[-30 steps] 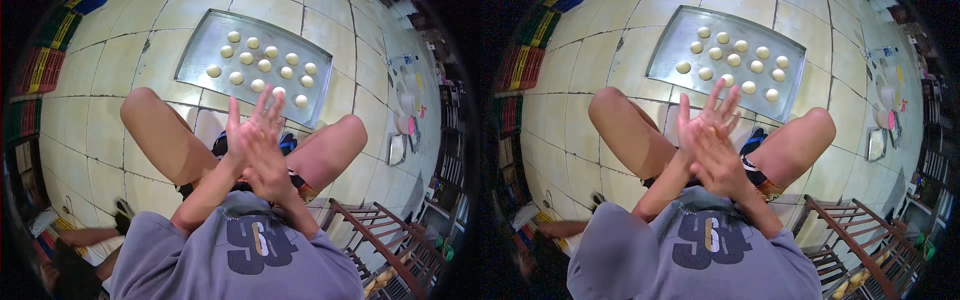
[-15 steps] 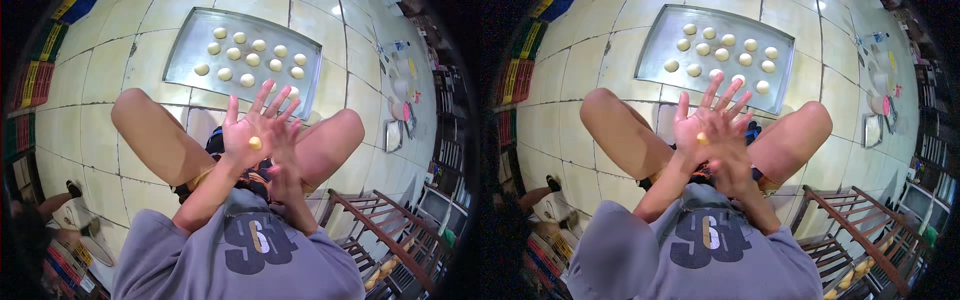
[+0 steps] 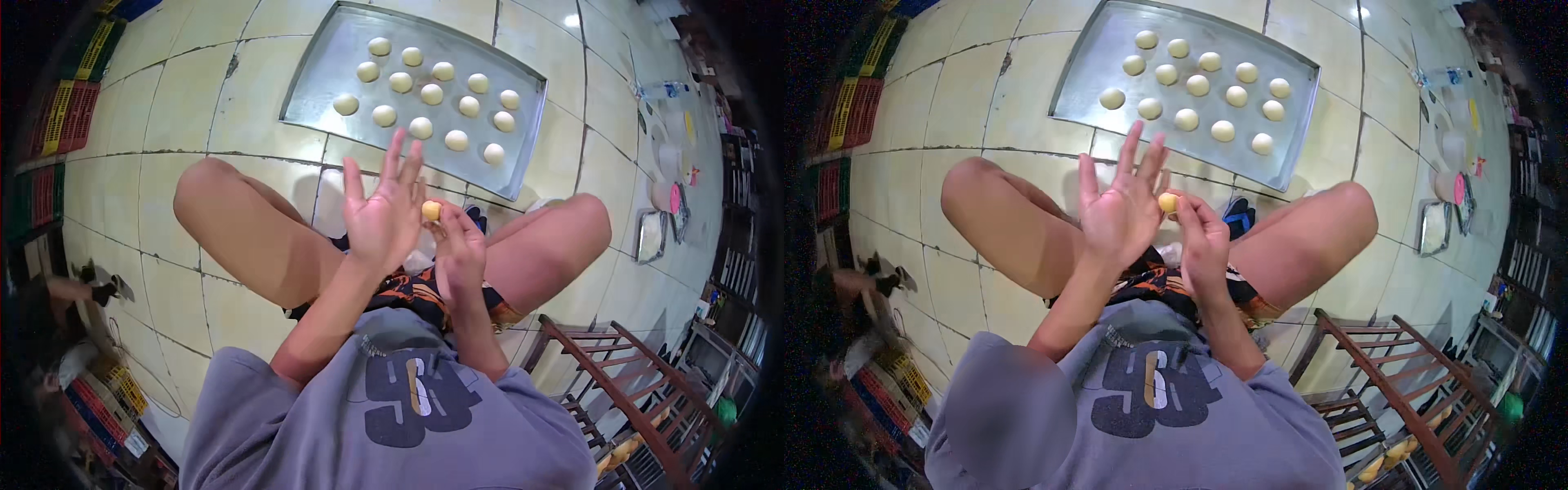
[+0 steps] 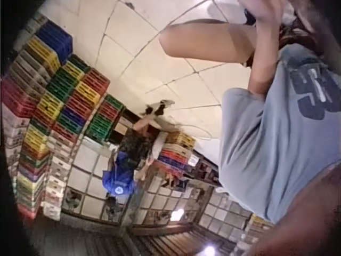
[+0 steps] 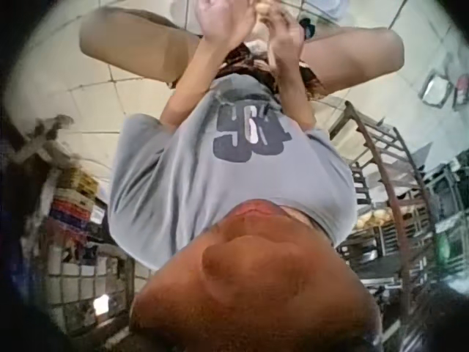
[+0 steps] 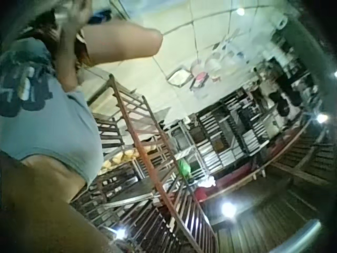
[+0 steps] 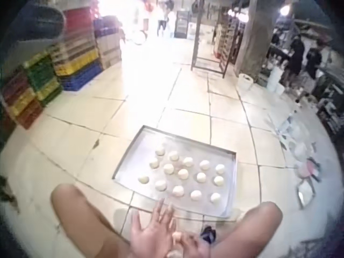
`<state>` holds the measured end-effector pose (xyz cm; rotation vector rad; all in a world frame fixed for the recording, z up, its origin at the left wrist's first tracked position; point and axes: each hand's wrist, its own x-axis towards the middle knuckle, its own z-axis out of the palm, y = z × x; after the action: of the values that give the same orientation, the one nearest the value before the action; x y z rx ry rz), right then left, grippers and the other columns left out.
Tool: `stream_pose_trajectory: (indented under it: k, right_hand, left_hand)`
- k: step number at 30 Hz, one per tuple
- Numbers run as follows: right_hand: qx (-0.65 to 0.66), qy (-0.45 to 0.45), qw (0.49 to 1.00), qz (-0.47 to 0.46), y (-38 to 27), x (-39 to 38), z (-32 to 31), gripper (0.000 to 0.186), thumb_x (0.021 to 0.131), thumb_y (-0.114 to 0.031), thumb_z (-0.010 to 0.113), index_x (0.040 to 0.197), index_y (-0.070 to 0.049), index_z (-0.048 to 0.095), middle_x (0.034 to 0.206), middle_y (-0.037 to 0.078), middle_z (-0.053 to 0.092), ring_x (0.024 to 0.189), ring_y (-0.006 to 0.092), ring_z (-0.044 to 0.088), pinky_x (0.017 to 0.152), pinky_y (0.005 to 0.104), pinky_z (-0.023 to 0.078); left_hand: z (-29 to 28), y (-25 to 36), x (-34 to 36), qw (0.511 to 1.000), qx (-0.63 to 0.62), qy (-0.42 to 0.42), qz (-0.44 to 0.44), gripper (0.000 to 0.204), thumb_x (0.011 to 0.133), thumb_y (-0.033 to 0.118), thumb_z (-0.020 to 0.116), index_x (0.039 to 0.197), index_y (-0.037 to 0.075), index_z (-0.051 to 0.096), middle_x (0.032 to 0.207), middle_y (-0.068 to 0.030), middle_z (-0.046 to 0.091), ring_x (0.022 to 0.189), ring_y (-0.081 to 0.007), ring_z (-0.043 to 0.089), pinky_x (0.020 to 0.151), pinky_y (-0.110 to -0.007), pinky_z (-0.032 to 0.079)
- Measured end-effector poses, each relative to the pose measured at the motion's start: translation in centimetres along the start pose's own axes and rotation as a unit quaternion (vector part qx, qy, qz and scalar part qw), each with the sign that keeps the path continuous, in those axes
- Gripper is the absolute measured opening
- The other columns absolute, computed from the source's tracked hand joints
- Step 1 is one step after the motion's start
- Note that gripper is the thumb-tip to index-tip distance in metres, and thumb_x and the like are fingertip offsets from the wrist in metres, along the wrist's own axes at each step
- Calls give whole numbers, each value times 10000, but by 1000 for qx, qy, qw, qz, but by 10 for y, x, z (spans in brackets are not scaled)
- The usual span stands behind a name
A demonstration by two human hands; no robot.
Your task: The recorder is shaping dough balls and adding a yellow filling while sitting on the floor of a bakery.
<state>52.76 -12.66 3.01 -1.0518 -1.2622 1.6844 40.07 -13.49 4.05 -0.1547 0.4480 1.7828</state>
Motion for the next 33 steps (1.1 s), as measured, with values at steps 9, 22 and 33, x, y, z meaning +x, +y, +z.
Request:
stream_pose_trajectory:
  k: [9,22,33]
  right_hand:
    - [296,14,922,250,34,-4,-16,273,977,-181,556,1184,-4,587,1033,88,648,881,131,617,733,249,509]
    - [74,116,951,278,88,-54,-21,234,956,-141,584,1101,40,619,925,108,663,773,141,630,708,237,531]
    - [26,128,954,272,77,-37,-6,264,938,-83,593,1173,36,583,988,99,637,847,148,614,758,244,526]
  left_hand:
    - [-47,91,47,904,343,213,140,233,955,255,549,1067,59,608,929,-75,641,799,-142,569,776,-256,444]
    - [-252,123,236,501,829,243,46,655,679,306,765,1201,-24,548,1114,-212,605,910,-382,617,843,-393,515]
    - [-250,86,243,442,838,320,23,666,673,254,794,1216,-5,507,1162,-235,502,945,-361,590,801,-405,546]
